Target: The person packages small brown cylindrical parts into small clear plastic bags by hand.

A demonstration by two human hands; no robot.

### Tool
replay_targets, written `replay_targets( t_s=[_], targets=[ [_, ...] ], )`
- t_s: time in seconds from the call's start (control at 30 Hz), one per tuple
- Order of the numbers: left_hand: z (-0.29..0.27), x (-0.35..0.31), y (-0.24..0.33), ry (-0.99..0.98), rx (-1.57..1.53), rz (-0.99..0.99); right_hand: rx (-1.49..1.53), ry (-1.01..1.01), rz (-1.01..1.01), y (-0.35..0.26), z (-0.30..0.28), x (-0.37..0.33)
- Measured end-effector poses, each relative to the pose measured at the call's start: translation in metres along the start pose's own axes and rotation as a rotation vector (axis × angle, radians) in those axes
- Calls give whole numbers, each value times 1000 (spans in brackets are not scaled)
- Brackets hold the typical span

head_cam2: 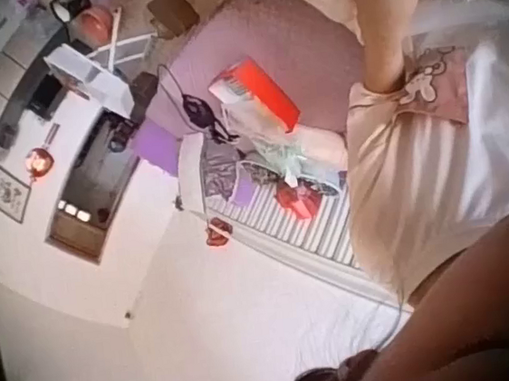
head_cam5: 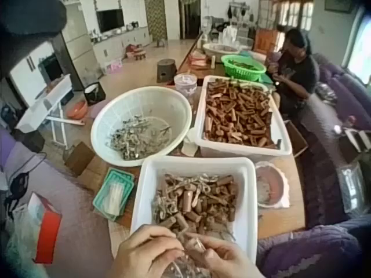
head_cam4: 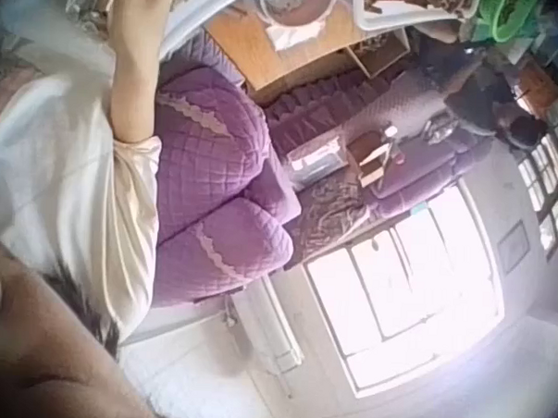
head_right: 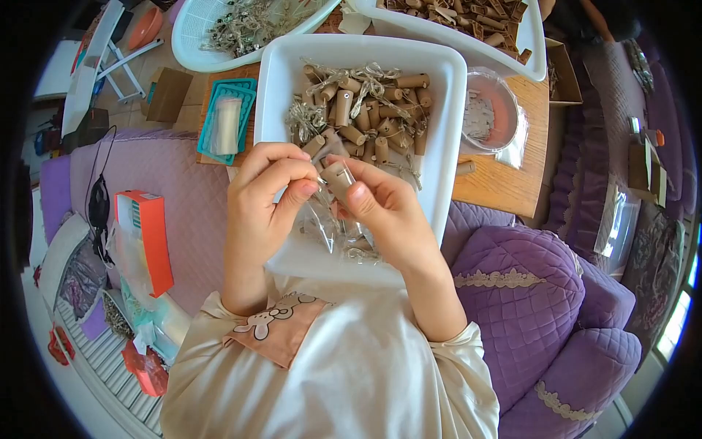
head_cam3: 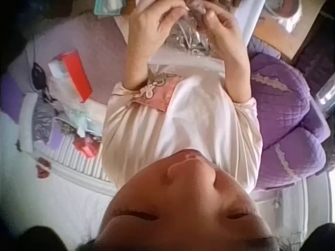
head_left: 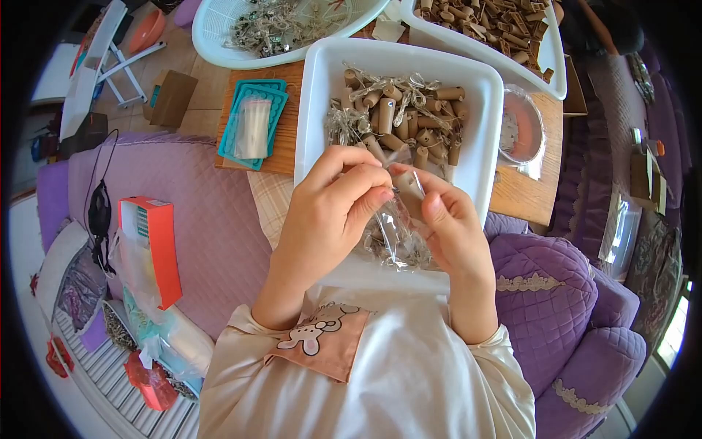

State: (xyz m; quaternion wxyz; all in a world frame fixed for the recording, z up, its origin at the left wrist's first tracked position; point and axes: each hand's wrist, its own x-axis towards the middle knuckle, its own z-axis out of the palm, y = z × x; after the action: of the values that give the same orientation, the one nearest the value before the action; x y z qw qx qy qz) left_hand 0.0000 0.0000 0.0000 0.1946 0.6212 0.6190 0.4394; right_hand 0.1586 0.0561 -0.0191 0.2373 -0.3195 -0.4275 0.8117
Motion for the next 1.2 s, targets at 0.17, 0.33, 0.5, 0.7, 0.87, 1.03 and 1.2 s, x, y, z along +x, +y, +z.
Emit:
replay_targets(
  t_s=[0.17,0.33,0.5,0.7,0.87,1.03,1.2],
  targets=[
    [8,4,-3,149,5,103,231,0,57,-7,3,4],
    [16,2,2,143,-150,-29,124,126,-50,-5,11,5],
    [21,-1,-2,149,-318,-124,23,198,-136,-4,16,6],
    [19,2,-5,143,-311,-47,114,238,-176,5,13,6],
    [11,3,-3,57,-192,-39,-11,312,-224,8,17,8],
    [1,5,-2,25,-207,-32,-210,196,-171,-4,11,10],
    [-1,5,1,46,-160,5,-125,78,-66,-11,13,13]
  ],
)
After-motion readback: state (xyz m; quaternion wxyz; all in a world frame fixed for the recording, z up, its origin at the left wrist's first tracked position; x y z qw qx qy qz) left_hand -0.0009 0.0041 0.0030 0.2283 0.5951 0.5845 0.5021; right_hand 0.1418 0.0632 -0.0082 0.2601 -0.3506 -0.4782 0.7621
